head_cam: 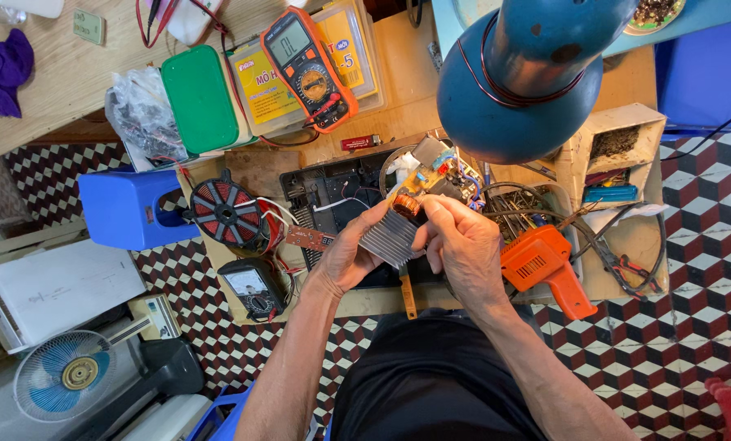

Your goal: The person uses a heat gun to apply heat to a green circuit board, then uses a soldering iron to work on solder joints on the board. The person handles a metal heatsink and other small components while working at a cluttered electronics repair bench.

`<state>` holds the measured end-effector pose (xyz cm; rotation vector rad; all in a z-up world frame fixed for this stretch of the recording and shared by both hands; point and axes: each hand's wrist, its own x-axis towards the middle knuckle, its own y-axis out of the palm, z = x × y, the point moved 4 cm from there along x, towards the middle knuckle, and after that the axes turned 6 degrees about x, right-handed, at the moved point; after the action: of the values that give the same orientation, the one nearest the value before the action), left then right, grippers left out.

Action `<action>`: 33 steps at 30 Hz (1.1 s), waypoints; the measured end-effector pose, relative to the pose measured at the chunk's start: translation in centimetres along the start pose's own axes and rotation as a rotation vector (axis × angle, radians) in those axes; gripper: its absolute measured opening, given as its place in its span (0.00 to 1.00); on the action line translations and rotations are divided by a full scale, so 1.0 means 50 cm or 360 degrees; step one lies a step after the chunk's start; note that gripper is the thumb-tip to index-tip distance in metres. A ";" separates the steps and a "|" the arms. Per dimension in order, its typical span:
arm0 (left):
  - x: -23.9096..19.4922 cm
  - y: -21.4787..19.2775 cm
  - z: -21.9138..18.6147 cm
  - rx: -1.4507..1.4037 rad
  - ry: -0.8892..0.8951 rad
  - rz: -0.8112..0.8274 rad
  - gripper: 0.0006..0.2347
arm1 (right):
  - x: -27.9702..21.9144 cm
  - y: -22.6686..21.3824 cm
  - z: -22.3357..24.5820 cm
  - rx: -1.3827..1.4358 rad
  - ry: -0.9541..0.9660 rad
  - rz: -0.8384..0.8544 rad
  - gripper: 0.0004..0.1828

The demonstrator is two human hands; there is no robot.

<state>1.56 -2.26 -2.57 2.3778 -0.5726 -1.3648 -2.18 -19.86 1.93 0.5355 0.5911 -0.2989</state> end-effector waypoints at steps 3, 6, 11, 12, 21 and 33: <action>0.000 -0.007 0.002 0.0030 0.0017 -0.0041 0.27 | -0.009 0.000 -0.003 0.0028 0.0058 -0.0007 0.19; 0.001 -0.013 0.006 0.0054 0.0013 -0.0063 0.24 | -0.014 0.000 -0.004 0.0031 0.0037 0.0080 0.20; 0.002 -0.015 0.006 0.0072 0.0024 -0.0029 0.22 | -0.017 -0.004 -0.011 0.0082 0.0002 0.0135 0.20; 0.002 -0.015 0.005 0.0113 0.0039 -0.0041 0.22 | -0.016 -0.004 -0.014 0.0100 0.0011 0.0135 0.20; -0.010 -0.010 -0.006 0.0225 0.0107 -0.0039 0.22 | -0.011 -0.011 -0.030 0.0266 0.0059 0.0189 0.22; -0.010 0.000 0.015 -0.0234 0.0011 0.0014 0.20 | -0.011 0.003 -0.032 0.0127 0.0078 0.0125 0.21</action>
<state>0.69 -2.05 -2.55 2.2597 -0.4638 -1.3457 -3.25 -18.81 1.19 0.6427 0.6058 -0.2360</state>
